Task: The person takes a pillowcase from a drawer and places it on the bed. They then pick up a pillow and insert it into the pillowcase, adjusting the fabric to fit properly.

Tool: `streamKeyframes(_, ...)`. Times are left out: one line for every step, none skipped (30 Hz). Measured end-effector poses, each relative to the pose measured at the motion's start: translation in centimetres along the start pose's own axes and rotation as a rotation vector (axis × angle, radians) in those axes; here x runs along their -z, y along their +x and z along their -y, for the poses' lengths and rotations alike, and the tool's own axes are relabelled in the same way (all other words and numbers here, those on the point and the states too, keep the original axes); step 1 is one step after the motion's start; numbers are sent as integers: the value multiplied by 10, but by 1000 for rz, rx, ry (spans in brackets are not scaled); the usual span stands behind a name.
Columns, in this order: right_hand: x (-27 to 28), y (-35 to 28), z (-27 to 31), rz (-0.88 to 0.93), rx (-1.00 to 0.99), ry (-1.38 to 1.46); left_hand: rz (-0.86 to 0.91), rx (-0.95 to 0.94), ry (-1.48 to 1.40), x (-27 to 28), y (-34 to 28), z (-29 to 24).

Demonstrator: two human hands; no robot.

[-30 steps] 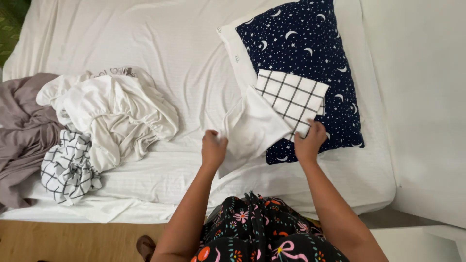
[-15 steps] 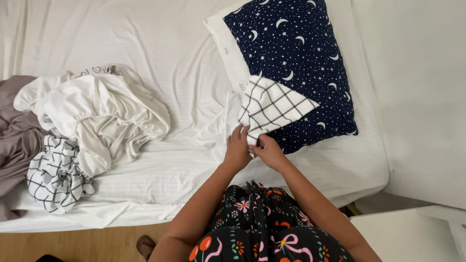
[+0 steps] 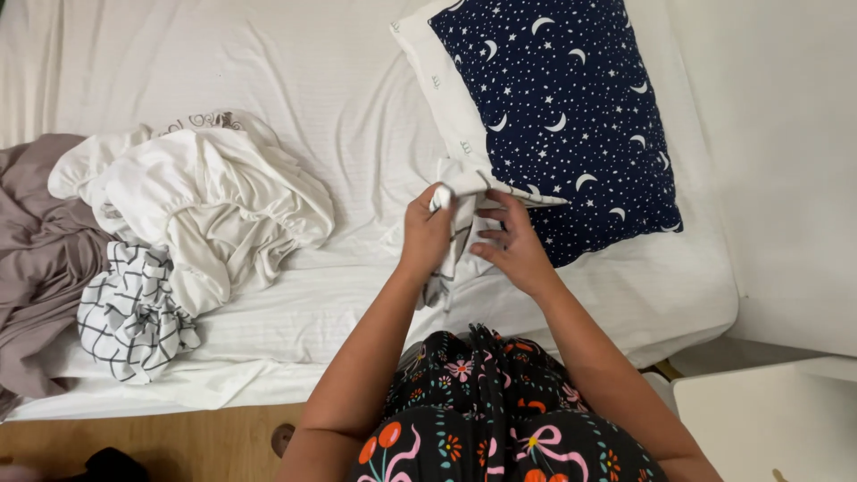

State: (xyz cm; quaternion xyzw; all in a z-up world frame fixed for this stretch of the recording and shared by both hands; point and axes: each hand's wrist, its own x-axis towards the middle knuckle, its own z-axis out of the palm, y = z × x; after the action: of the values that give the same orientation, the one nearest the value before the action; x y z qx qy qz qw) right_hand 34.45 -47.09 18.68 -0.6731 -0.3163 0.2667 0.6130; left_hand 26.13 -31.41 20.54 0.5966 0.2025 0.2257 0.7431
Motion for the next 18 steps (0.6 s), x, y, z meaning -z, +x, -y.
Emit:
streamKeyframes(-9, -2, 13, -1, -3, 3, 0, 4, 2, -6, -3, -13)
streamKeyframes(-17, -3, 25, 28, 35, -99, 36, 184, -171, -11, -4, -27)
streamKeyframes(-25, -3, 39, 56, 72, -200, 72, 365, -344, -18, -4, -41)
streamKeyframes(-26, -2, 46, 52, 75, -201, 77, 362, -343, -14, -1, -34)
streamKeyframes(-28, -1, 54, 31, 27, -301, 109, 349, -374, -10, 3, -27)
streamKeyframes(-30, -1, 61, 14, -24, -398, 136, 337, -406, -6, 6, -20)
streamKeyframes(-27, -1, 50, 15, -23, -398, 135, 336, -405, -3, 7, -13)
streamKeyframes(-23, 0, 38, -24, -90, -315, 129, 364, -385, 0, 10, -7)
streamKeyframes(-18, 2, 26, -60, -157, -231, 123, 392, -365, 2, 14, -1)
streamKeyframes(-10, 4, 9, -57, -155, -231, 120, 390, -365, 2, 13, 2)
streamKeyframes(-3, 6, -9, -87, -162, -96, 175, 362, -204, 2, 12, 5)
streamKeyframes(6, 9, -27, -117, -167, 37, 228, 329, -44, 1, 13, 9)
streamKeyframes(13, 14, -22, -114, -163, 35, 226, 324, -45, -1, 10, 10)
streamKeyframes(20, 17, -18, -143, -218, 125, 246, 270, 66, -4, 7, 11)
streamKeyframes(28, 21, -13, -173, -273, 214, 266, 216, 176, -7, 3, 12)
streamKeyframes(34, 24, -5, -168, -272, 214, 261, 215, 176, -4, 4, 16)
streamKeyframes(41, 27, 2, -185, -317, 230, 214, 244, 186, -2, 4, 20)
streamKeyframes(49, 29, 10, -204, -364, 246, 167, 276, 196, -2, 4, 23)
